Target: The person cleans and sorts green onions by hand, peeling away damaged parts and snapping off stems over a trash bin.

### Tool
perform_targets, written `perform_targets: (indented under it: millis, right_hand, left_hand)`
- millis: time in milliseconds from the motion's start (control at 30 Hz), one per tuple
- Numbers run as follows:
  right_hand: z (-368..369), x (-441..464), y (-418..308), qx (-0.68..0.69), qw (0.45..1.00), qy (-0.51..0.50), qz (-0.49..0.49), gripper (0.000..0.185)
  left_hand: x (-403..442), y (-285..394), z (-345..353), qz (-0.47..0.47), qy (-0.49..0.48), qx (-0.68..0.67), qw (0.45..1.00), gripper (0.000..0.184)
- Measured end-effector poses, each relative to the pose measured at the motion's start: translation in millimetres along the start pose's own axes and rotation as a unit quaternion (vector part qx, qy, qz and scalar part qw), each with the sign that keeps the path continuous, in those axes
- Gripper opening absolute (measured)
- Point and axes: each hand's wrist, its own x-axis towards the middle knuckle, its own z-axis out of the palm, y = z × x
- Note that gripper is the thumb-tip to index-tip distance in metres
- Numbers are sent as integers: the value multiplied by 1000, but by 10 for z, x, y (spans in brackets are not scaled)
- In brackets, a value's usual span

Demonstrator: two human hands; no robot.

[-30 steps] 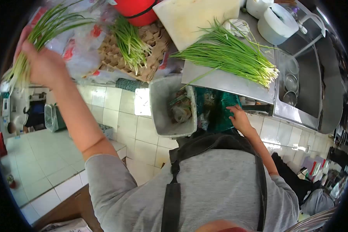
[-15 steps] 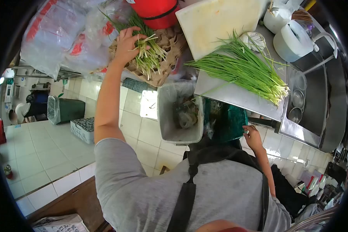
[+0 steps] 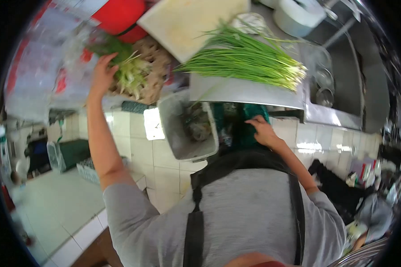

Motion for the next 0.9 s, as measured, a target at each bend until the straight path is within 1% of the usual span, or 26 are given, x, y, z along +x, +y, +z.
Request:
perform_targets:
  millis: [33, 100, 133, 167, 200, 233, 267, 300, 333, 367, 400, 433, 467, 500, 533, 567, 600, 667, 700, 767, 800, 833, 867, 900]
  right_hand:
    - [-59, -2, -5, -5, 1000, 12, 19, 49]
    - [-271, 18, -26, 65, 992, -39, -104, 42]
    - [-505, 61, -95, 61, 993, -33, -97, 42]
    - [-848, 98, -232, 208, 970, -115, -48, 37]
    - [-1162, 118, -326, 352, 915, -195, 3, 32]
    - [-1445, 179, -320, 401, 899, -173, -3, 28]
    - [-1716, 275, -245, 447, 882, -150, -11, 25]
    - [-1964, 372, -108, 435, 897, -81, -5, 24]
    - [-2163, 539, 64, 420, 908, -12, 0, 23]
    - [-2315, 773, 261, 299, 952, 60, -6, 20]
    - [-2467, 1011, 464, 172, 977, 130, -13, 17]
    - [-2556, 1228, 626, 80, 984, 156, 7, 21]
    - [-2602, 1434, 772, -12, 983, 183, 25, 25]
    - [-2600, 1628, 979, -11, 984, 177, 23, 25]
    - [-2539, 1815, 1197, -104, 969, 220, -38, 25]
    - [-2494, 1915, 1328, -193, 940, 263, -99, 25]
    - [-2499, 1937, 1353, -190, 942, 259, -100, 25]
    - [-2546, 1979, 1327, -235, 958, 159, -41, 20]
    - [-2575, 1970, 1327, -232, 959, 155, -41, 20]
    - [-2651, 1942, 1298, -222, 966, 135, -12, 14]
    - [-2696, 1931, 1276, -220, 966, 133, -16, 14]
    - [-2744, 1901, 1245, -178, 970, 162, -35, 15]
    - [-2790, 1865, 1214, -135, 971, 190, -54, 16]
    - [-2867, 1804, 1112, -134, 971, 188, -57, 16]
  left_hand:
    - [-1, 6, 43, 41, 57, 58, 996, 35]
    - [-11, 344, 11, -91, 83, -84, 989, 23]
    - [-38, 520, -5, -85, 83, -91, 989, 23]
    - [-87, 741, -7, -94, 111, -90, 985, 22]
    - [-130, 949, 29, -106, 135, -86, 981, 23]
    - [-151, 1102, 133, -105, 134, -86, 982, 23]
    - [-182, 1250, 297, -101, 161, -121, 974, 23]
    - [-215, 1437, 456, -100, 183, -157, 965, 23]
    - [-210, 1676, 575, -85, 174, -167, 967, 20]
    - [-203, 1945, 702, -73, 164, -177, 968, 17]
    - [-189, 2197, 836, -63, 155, -172, 971, 15]
    - [-168, 2448, 955, -54, 145, -165, 974, 14]
    - [-115, 2731, 1024, -52, 131, -197, 970, 14]
    - [-81, 2948, 1154, -75, 104, -236, 963, 15]
    - [-21, 3150, 1230, -41, 76, -232, 969, 16]
    - [54, 3326, 1298, -7, 46, -227, 973, 18]
    - [128, 3472, 1386, -12, 44, -225, 973, 18]
    - [300, 3706, 1579, 66, -41, -224, 972, 28]
    - [401, 3815, 1678, 62, -44, -223, 972, 28]
    - [623, 3980, 1866, 130, -31, -174, 976, 44]
    - [707, 4029, 1980, 127, -31, -171, 977, 44]
    - [765, 4075, 2099, 118, -14, -114, 986, 51]
    - [753, 4082, 2174, 112, -5, -85, 990, 55]
    - [747, 4097, 2236, 105, 3, -56, 993, 58]
